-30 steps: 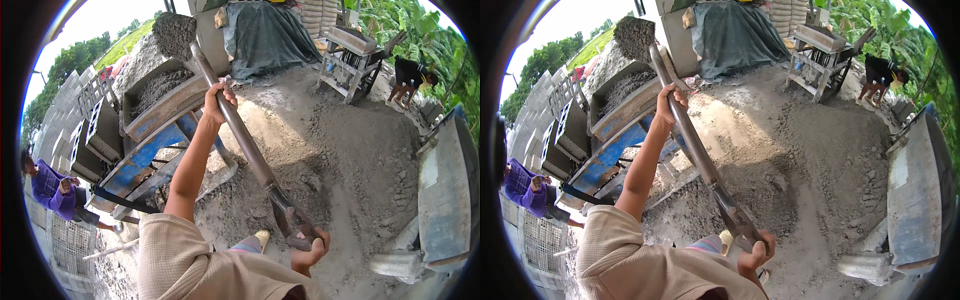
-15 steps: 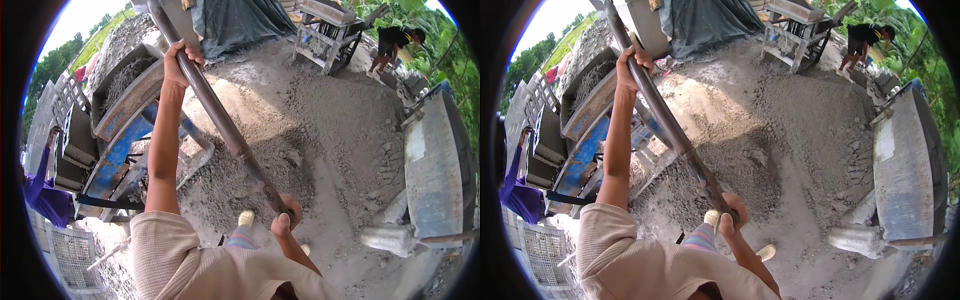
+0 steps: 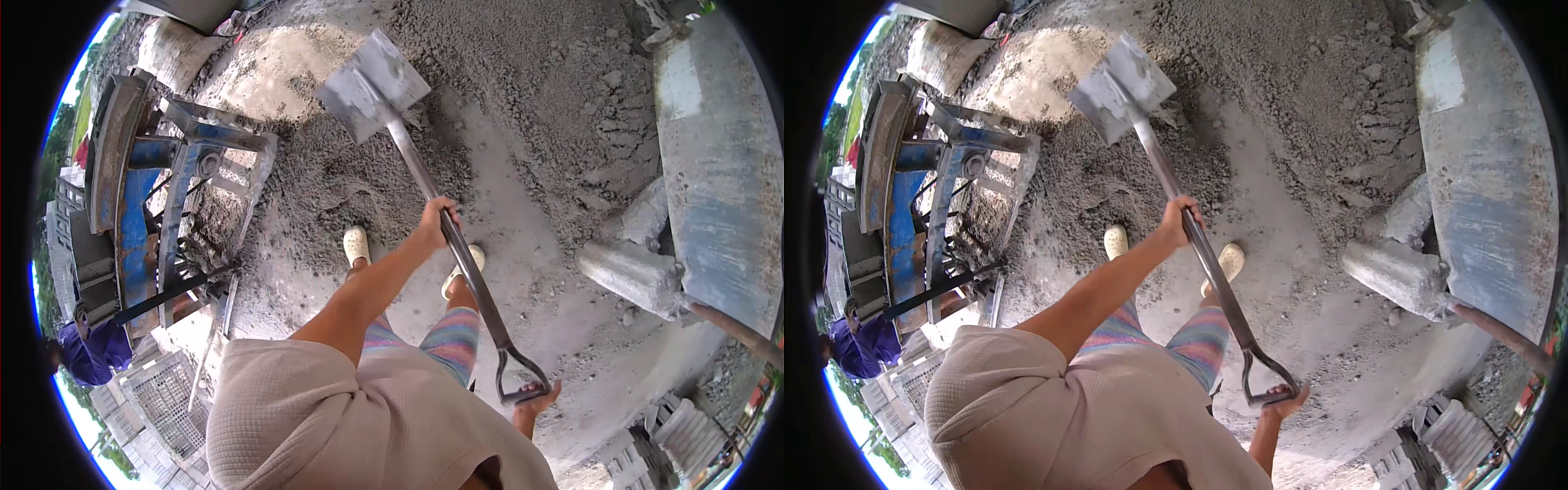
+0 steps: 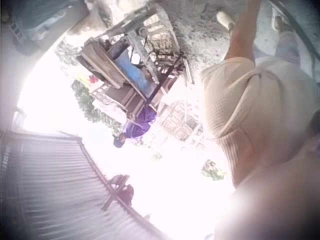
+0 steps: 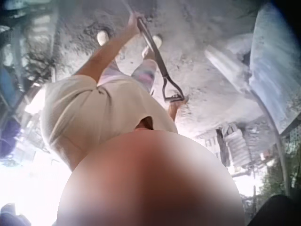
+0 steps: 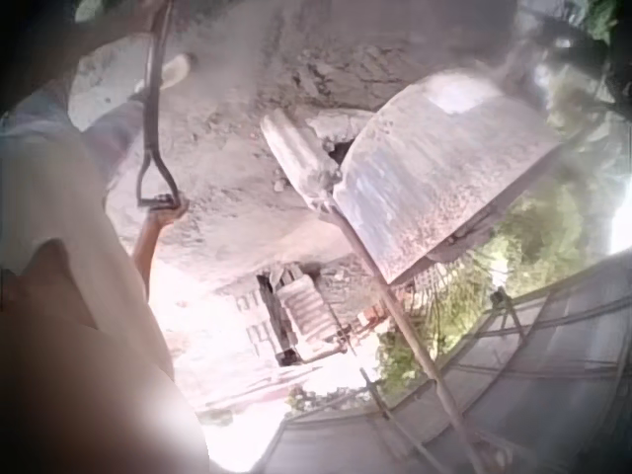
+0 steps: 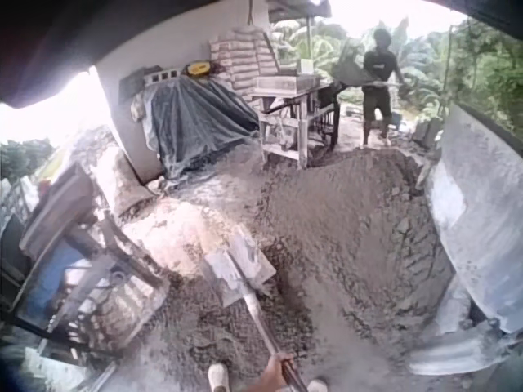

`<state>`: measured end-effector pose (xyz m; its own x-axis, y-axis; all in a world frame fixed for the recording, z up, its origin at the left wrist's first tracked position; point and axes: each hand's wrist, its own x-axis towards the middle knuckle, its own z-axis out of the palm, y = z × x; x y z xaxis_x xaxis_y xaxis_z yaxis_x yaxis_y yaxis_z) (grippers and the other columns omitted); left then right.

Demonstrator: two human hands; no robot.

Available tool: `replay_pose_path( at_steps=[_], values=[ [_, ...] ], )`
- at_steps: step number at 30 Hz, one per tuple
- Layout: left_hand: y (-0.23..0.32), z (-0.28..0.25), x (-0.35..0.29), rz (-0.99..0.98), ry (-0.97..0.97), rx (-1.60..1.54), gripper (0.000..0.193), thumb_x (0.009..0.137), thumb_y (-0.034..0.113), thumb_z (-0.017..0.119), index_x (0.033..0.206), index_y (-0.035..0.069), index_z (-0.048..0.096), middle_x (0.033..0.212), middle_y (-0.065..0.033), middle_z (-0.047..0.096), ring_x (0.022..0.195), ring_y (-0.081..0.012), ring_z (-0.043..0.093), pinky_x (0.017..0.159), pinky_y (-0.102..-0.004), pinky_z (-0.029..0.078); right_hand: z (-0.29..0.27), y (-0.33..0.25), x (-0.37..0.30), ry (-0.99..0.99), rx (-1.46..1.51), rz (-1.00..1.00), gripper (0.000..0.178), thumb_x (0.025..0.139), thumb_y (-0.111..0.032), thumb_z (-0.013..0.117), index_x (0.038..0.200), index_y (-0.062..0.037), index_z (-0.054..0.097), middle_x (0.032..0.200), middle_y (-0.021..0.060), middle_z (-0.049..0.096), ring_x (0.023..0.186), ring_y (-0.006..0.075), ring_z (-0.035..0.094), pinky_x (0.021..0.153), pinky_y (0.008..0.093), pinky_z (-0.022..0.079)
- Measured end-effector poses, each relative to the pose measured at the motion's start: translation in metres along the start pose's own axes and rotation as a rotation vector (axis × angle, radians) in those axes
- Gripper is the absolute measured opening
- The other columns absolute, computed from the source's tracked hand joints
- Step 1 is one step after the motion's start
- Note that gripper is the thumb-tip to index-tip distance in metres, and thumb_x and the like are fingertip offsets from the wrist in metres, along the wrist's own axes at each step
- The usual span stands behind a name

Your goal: The person uses a shovel to scoop wet concrete from a pile on the ground and load it into a brick-making machine hopper. The person repeatedly scoops and deposits concrete, then uses a metal rod to clear excess material from the machine's mold area.

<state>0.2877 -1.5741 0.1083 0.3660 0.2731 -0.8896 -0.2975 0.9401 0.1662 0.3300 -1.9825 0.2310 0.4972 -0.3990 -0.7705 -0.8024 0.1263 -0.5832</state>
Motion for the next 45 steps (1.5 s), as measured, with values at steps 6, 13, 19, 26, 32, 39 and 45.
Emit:
replay_pose_path(
  at_steps=[6,13,19,26,32,39,45],
  values=[
    [-0.321,-0.012,0.0,-0.797,0.101,-0.263,0.02,0.065,0.017,0.058,0.052,0.014,0.043,0.05,-0.0011,0.046,0.046,-0.0181,0.047,0.049,-0.0352,0.041,-0.214,-0.184,-0.018,0.447,-0.167,-0.475,0.041,0.084,-0.044,0.044,0.092,-0.0061,0.055,0.052,0.0084,0.049,0.038,0.0186,0.043,0.035,0.0324,0.039],
    [-0.244,-0.05,0.135,-0.682,0.244,-0.405,0.019,0.066,0.018,0.057,0.054,0.013,0.043,0.048,-0.0031,0.044,0.047,-0.0217,0.048,0.052,-0.0371,0.042,-0.036,-0.142,0.113,0.031,-0.213,-0.142,0.046,0.084,-0.053,0.039,0.059,-0.0149,0.042,0.042,-0.0028,0.037,0.03,0.0092,0.034,0.03,0.0189,0.03],
    [-0.14,-0.168,0.249,-0.298,0.296,-0.297,0.019,0.067,0.018,0.055,0.056,0.012,0.041,0.052,-0.0009,0.043,0.047,-0.0173,0.045,0.049,-0.0325,0.042,0.069,0.026,0.188,0.103,-0.352,-0.154,0.035,0.078,-0.042,0.048,0.058,-0.0144,0.041,0.044,-0.0002,0.037,0.036,0.0128,0.036,0.035,0.0256,0.03],
    [-0.154,-0.185,0.151,-0.362,0.383,-0.145,0.017,0.065,0.014,0.056,0.054,0.012,0.042,0.052,-0.0012,0.043,0.046,-0.0168,0.044,0.045,-0.0315,0.04,-0.034,0.043,0.091,0.207,-0.327,0.03,0.039,0.075,-0.045,0.042,0.051,-0.0146,0.037,0.041,-0.0001,0.036,0.033,0.0152,0.035,0.033,0.027,0.032],
    [-0.096,-0.195,0.034,-0.317,0.248,0.007,0.016,0.064,0.015,0.056,0.056,0.01,0.043,0.05,-0.0053,0.044,0.044,-0.0211,0.045,0.045,-0.036,0.04,-0.125,0.078,-0.03,0.129,-0.194,0.105,0.043,0.075,-0.046,0.039,0.046,-0.0132,0.038,0.04,0.0011,0.04,0.035,0.0184,0.04,0.037,0.0313,0.037],
    [0.102,-0.164,-0.096,-0.017,0.147,0.135,0.012,0.064,0.014,0.056,0.06,0.007,0.046,0.052,-0.0072,0.045,0.045,-0.0213,0.046,0.044,-0.0354,0.041,-0.08,0.151,-0.133,0.005,-0.079,0.078,0.033,0.079,-0.038,0.041,0.063,-0.0095,0.048,0.05,0.0064,0.048,0.042,0.0224,0.044,0.041,0.0358,0.04],
    [0.322,-0.093,-0.221,0.406,0.043,0.172,0.012,0.072,0.012,0.05,0.063,0.007,0.043,0.056,-0.0068,0.043,0.049,-0.0196,0.044,0.05,-0.0348,0.04,0.102,0.161,-0.258,-0.354,-0.053,0.028,0.034,0.076,-0.039,0.038,0.057,-0.0112,0.04,0.044,0.0038,0.038,0.038,0.0204,0.038,0.042,0.0325,0.037]
  ],
)
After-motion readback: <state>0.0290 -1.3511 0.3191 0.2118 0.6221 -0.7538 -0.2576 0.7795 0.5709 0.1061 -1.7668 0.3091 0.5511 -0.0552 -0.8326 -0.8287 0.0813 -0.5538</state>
